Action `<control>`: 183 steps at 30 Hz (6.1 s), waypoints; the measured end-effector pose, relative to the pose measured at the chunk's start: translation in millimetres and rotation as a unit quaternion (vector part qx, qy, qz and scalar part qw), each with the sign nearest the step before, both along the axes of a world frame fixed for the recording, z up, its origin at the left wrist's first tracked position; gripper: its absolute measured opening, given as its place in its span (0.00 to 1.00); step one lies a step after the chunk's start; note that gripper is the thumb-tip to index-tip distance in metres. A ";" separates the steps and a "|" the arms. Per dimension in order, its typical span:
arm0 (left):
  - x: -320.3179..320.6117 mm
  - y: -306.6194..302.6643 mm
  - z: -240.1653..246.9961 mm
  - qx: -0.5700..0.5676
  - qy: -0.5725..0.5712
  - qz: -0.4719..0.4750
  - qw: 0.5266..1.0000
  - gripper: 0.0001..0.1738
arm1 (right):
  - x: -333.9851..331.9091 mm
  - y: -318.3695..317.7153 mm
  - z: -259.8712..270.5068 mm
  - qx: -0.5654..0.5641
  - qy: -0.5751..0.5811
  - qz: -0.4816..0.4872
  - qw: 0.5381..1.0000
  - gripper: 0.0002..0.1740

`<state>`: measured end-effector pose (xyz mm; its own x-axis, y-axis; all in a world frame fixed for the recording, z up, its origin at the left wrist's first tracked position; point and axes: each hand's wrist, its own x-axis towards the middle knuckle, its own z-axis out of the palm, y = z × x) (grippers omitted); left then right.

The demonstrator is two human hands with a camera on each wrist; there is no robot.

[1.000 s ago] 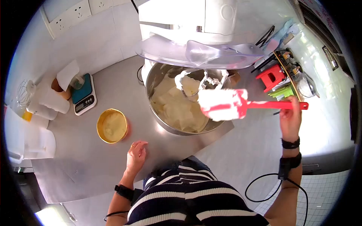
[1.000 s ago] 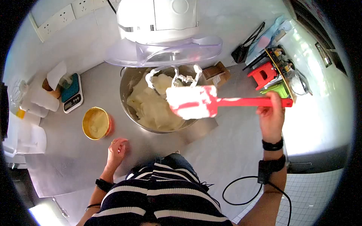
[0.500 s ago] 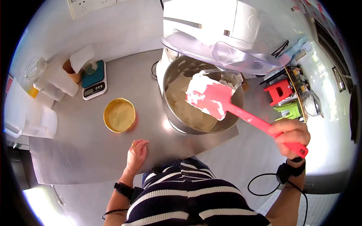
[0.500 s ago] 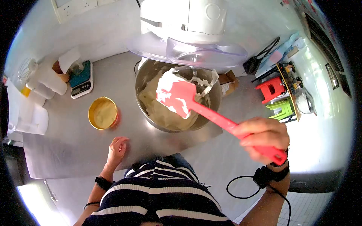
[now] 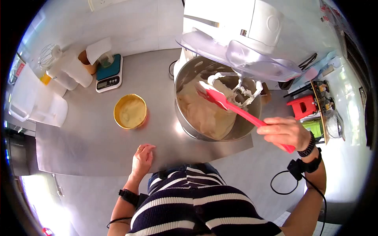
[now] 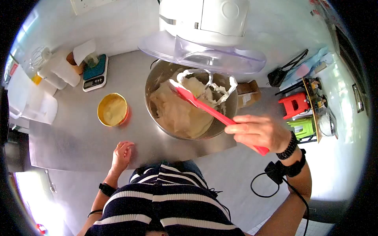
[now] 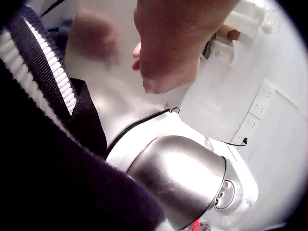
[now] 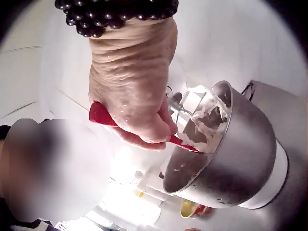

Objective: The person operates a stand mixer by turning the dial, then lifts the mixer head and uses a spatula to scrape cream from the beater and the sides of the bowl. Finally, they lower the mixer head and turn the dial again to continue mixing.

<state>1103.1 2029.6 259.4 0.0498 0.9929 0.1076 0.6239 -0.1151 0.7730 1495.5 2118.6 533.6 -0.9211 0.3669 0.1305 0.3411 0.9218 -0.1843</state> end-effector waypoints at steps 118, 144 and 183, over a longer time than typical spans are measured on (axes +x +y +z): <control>-38.5 16.5 -1.9 0.026 0.000 0.080 0.996 0.08 | -62.0 -108.8 -3.6 -0.088 0.691 -0.265 0.667 0.07; -119.6 -45.3 10.6 -0.026 -0.037 0.180 0.983 0.11 | -252.8 -10.3 -216.9 -0.137 0.347 -0.072 0.925 0.14; -95.4 65.2 71.9 -0.100 -0.073 0.147 0.981 0.14 | -200.2 -47.4 -205.8 -0.056 0.194 -0.172 0.964 0.29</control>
<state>1007.7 2094.8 331.4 -0.2433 0.9641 -0.1060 0.4881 0.2161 0.8456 1295.3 2071.1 327.8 -0.6320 0.6743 0.3820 0.5090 0.7329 -0.4514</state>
